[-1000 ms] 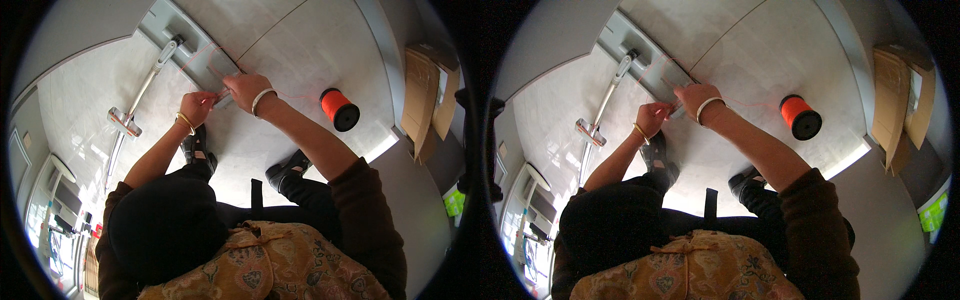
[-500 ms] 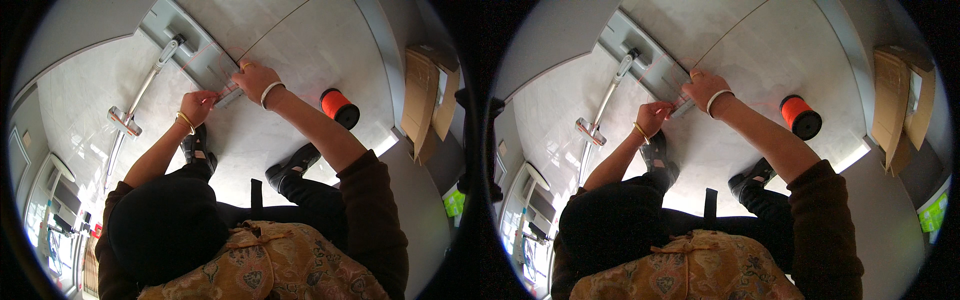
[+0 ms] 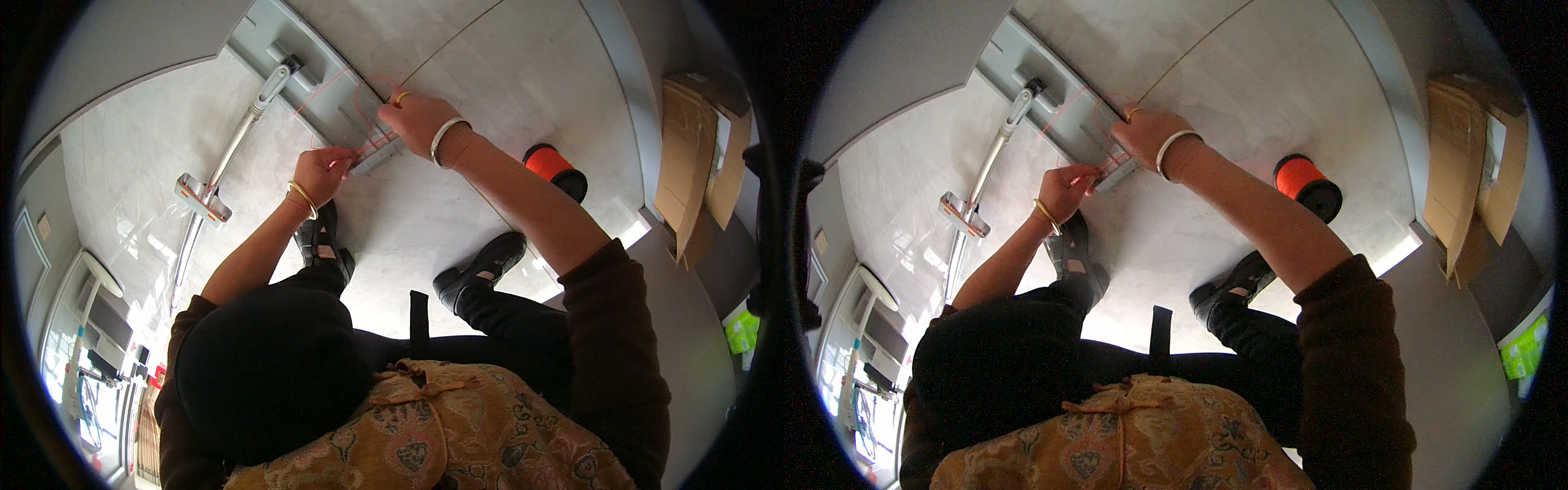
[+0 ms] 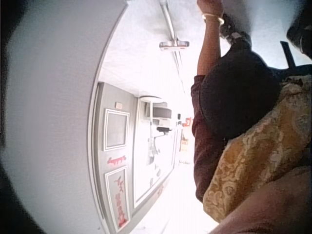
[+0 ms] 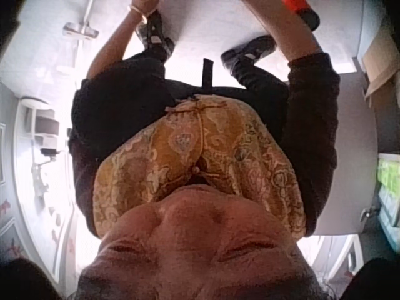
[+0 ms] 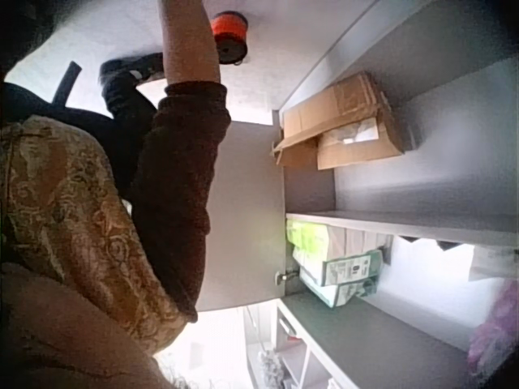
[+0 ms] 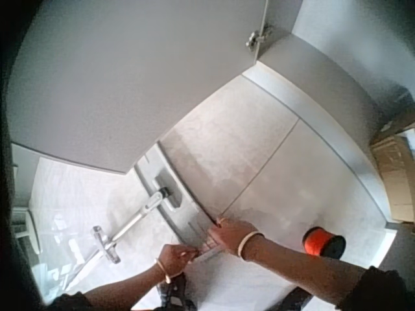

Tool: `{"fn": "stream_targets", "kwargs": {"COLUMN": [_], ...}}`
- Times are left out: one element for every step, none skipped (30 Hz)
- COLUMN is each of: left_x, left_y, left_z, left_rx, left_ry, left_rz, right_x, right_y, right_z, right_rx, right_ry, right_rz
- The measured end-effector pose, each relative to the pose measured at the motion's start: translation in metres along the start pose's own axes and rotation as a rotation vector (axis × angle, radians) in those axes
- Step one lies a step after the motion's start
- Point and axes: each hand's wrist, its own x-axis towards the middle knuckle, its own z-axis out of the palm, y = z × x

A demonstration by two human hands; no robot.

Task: The person attaches a red string to a mop head, then retrieves a red mop pad from a cabinet and places it on the mop head. The person then closes the cabinet and holds the assembled mop.

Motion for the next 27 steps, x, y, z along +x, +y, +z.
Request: {"fn": "stream_targets", "kwargs": {"left_x": [0.000, 0.000, 0.000, 0.000, 0.000, 0.000, 0.000, 0.000, 0.000, 0.000, -0.001, 0.000, 0.000, -0.001, -0.002, -0.002, -0.003, -0.003, -0.004, -0.003, -0.002, -0.002, -0.001, -0.001, 0.000, 0.002, 0.003], "left_y": [0.000, 0.000, -0.001, -0.002, -0.003, -0.004, -0.004, -0.005, -0.005, -0.005, -0.005, -0.004, -0.002, 0.000, 0.002, 0.005, 0.009, 0.012, 0.014, 0.017, 0.019, 0.022, 0.024, 0.025, 0.027, 0.028, 0.029], "left_z": [0.000, 0.000, 0.000, 0.000, 0.001, 0.000, 0.000, 0.000, 0.000, 0.000, 0.000, 0.000, -0.001, -0.002, -0.004, -0.005, -0.007, -0.007, -0.008, -0.009, -0.010, -0.010, -0.010, -0.009, -0.008, -0.007, -0.005], "left_rx": [0.000, 0.000, -0.007, -0.020, -0.036, -0.047, -0.031, -0.013, 0.009, -0.024, -0.054, -0.080, -0.037, 0.013, 0.065, 0.092, 0.119, 0.134, 0.148, 0.152, 0.155, 0.293, 0.428, 0.566, 0.639, 0.718, 0.797], "left_ry": [0.000, -0.001, 0.000, -0.003, -0.004, -0.007, -0.002, -0.001, 0.002, 0.007, 0.014, 0.010, 0.014, 0.013, 0.016, 0.029, 0.045, 0.059, 0.051, 0.042, 0.029, 0.049, 0.065, 0.079, 0.037, -0.004, -0.042], "left_rz": [-0.012, -0.024, -0.023, -0.024, -0.013, -0.005, -0.008, -0.014, -0.022, -0.020, -0.020, -0.035, 0.007, 0.033, 0.043, 0.077, 0.096, 0.128, 0.097, 0.082, 0.068, 0.136, 0.203, 0.270, 0.245, 0.218, 0.191], "right_x": [0.000, -0.001, -0.001, -0.001, -0.002, -0.002, -0.001, 0.000, 0.000, 0.001, 0.001, 0.001, 0.001, 0.002, 0.005, 0.009, 0.013, 0.017, 0.020, 0.019, 0.019, 0.021, 0.021, 0.021, 0.020, 0.021, 0.022], "right_y": [0.003, 0.004, 0.004, 0.004, 0.004, 0.003, 0.002, 0.002, 0.002, 0.003, 0.004, 0.005, 0.004, -0.002, -0.008, -0.012, -0.016, -0.019, -0.021, -0.021, -0.020, -0.018, -0.018, -0.018, -0.018, -0.018, -0.019], "right_z": [0.000, -0.001, -0.001, -0.002, -0.003, -0.005, -0.008, -0.012, -0.015, -0.019, -0.022, -0.023, -0.022, -0.015, -0.008, -0.002, 0.006, 0.013, 0.020, 0.025, 0.028, 0.030, 0.031, 0.032, 0.032, 0.032, 0.033], "right_rx": [0.010, 0.021, 0.014, 0.019, 0.009, -0.005, -0.051, -0.101, -0.154, -0.044, 0.064, 0.172, 0.364, 0.556, 0.765, 1.008, 1.148, 1.305, 1.452, 1.724, 1.758, 1.800, 1.834, 1.786, 1.730, 1.678, 1.569], "right_ry": [0.012, 0.023, 0.002, -0.001, -0.034, -0.078, -0.123, -0.181, -0.228, -0.191, -0.142, -0.093, -0.068, -0.041, -0.017, -0.106, -0.050, 0.008, 0.040, 0.072, 0.097, 0.112, 0.137, 0.144, 0.161, 0.176, 0.201], "right_rz": [0.000, -0.001, 0.038, 0.024, 0.047, 0.076, 0.071, 0.072, 0.054, -0.025, -0.121, -0.214, -0.160, -0.108, -0.079, 0.025, 0.065, 0.082, 0.185, 0.152, 0.188, 0.232, 0.310, 0.283, 0.289, 0.285, 0.298]}}
